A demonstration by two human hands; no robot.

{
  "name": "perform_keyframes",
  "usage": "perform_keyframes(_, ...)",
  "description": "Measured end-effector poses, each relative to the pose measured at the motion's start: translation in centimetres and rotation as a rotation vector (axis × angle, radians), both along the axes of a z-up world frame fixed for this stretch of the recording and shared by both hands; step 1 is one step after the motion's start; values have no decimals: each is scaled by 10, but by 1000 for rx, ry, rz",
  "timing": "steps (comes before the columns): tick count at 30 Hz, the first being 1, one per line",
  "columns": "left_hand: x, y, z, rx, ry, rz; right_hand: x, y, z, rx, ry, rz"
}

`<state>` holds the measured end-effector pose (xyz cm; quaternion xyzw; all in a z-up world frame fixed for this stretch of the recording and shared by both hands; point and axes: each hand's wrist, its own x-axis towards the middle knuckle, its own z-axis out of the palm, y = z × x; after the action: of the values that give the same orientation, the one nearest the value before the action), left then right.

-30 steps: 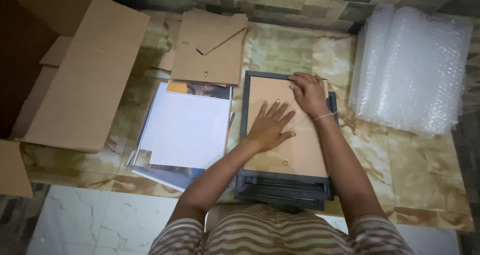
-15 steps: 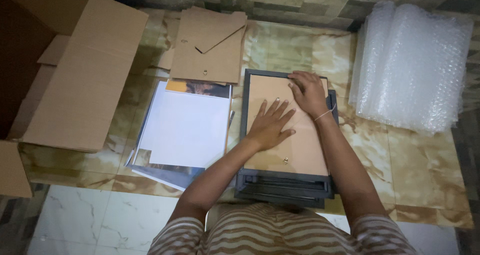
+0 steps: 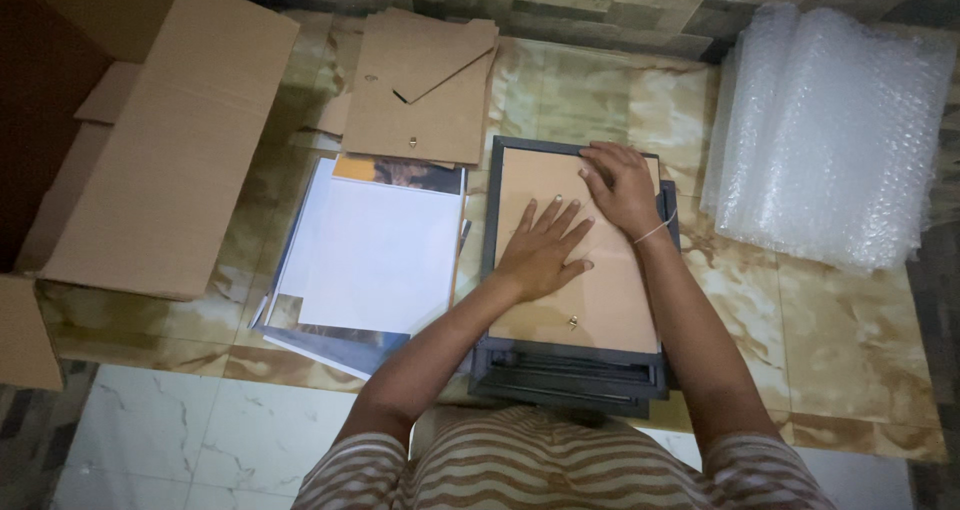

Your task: The person assembles picture frames by inserting backing boards into frames, wraps a stack of completed frames in bubble wrap, and places the bundle into a cardboard box.

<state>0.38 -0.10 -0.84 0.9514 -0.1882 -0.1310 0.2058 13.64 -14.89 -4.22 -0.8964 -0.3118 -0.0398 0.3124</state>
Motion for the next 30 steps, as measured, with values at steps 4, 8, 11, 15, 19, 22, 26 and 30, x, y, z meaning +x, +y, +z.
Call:
perform_keyframes(4,-1,-1,4,7,23,9,4,-3,-9,-4,-12,-13)
perform_keyframes(8,-1,0,8,3,44,3,7,-4,-13,-17,-12,-15)
perform_keyframes(11,-2,1,7,-7,36,-1,7,-4,-13,-21,-2,-16)
perform_keyframes(15,0,0,4,15,24,-7,9,-4,-15,-42,-14,-4)
perform_keyframes(19,0,0,7,15,35,-7,12,-4,-20,-73,-52,7)
perform_keyframes(22,-1,1,7,-1,38,-4,11,-2,-19,-85,-95,18)
perform_keyframes(26,-2,1,11,-14,35,-5,12,-2,-24,-173,-270,37)
perform_keyframes(30,-3,2,10,-18,12,-5,14,-3,-29,-210,-352,15)
